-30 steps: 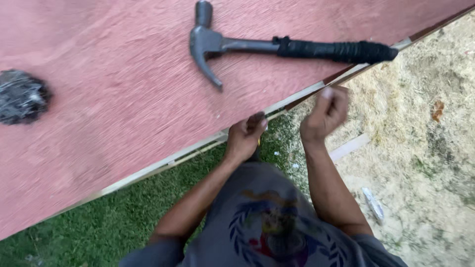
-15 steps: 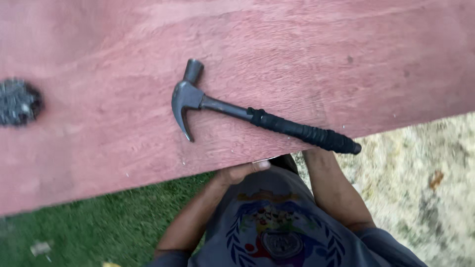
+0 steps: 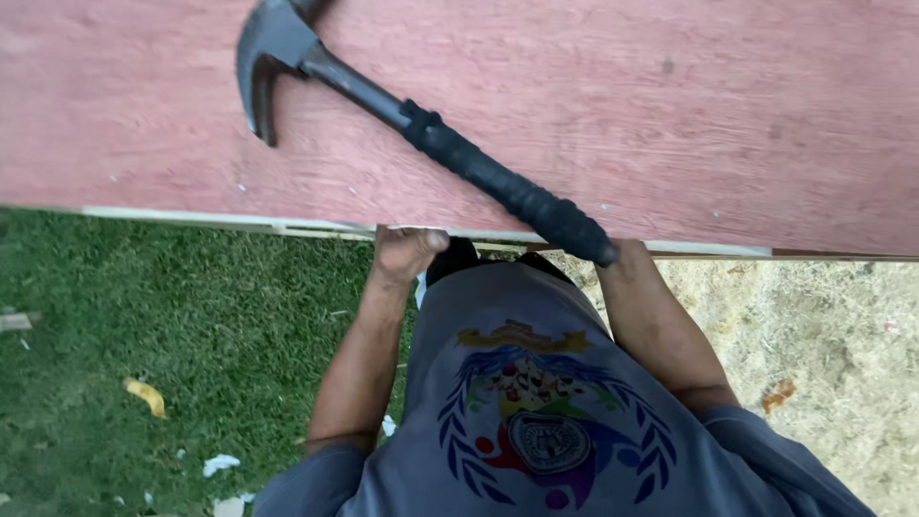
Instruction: The person hammers nails into a pink-faced wooden frame structure outdoors, holding nails in one hand and driving them with a hammer. They then pick up a handful of nails and the hammer, walk across the work yard, and handle a small flat object while standing among wooden frames.
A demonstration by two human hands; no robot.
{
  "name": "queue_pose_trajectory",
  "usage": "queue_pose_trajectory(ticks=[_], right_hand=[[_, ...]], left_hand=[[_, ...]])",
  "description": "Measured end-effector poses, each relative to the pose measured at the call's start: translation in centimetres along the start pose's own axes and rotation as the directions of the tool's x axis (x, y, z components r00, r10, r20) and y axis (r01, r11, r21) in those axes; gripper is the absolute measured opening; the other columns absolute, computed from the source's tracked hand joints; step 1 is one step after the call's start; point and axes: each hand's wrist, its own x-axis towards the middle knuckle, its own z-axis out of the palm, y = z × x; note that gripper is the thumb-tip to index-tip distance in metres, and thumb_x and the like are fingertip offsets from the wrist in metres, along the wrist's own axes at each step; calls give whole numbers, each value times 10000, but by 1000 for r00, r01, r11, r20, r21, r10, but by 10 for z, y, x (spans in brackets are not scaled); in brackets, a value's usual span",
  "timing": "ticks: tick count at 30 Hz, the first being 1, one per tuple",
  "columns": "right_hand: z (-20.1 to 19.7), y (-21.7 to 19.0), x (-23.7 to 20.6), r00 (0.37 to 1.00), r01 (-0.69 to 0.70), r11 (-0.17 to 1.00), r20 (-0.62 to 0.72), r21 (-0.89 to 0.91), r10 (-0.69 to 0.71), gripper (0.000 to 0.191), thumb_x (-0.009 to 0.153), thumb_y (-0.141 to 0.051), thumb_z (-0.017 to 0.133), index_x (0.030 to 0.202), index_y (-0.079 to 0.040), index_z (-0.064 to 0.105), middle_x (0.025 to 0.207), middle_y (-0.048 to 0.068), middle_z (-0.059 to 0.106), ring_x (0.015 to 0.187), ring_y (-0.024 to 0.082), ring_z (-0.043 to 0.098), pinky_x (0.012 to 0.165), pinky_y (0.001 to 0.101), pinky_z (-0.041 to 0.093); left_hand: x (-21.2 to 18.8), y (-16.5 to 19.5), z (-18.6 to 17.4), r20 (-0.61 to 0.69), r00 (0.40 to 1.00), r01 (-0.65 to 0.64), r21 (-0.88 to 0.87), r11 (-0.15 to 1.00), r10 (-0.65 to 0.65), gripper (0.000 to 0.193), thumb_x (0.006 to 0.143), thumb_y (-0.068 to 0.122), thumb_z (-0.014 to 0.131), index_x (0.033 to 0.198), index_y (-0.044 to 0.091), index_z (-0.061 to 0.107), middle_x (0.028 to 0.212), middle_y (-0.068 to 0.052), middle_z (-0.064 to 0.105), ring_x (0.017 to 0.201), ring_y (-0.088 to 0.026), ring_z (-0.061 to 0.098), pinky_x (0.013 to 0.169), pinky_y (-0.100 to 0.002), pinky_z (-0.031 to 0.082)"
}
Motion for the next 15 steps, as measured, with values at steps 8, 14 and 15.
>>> queue_pose_trajectory(ticks=[8,14,15], right_hand=[[0,-28,18,995,-4,1000,96,5,3,81,1031,-91,634,1010,-12,632,912,114,558,754,176,476,662,345,416],[1,-27,33,995,5,1000,102,12,-6,63,1019,-78,640,1018,-15,636,928,118,574,759,186,500,665,354,437],[3,-23,33,996,4,1000,94,13,-5,61,1017,-76,641,1019,-15,636,931,119,576,760,188,504,666,356,440]], left_hand=[[0,-4,13,90,995,-33,-45,998,37,698,804,185,865,1393,60,512,1301,-63,639,1276,-235,591,1175,-464,416],[19,8,0,121,992,20,121,992,-35,619,763,113,870,1318,45,604,1138,-78,685,1116,-250,658,1065,-474,523],[18,14,-3,94,992,59,224,973,-82,580,768,98,851,1294,15,621,1127,-99,694,1065,-260,666,975,-458,537]])
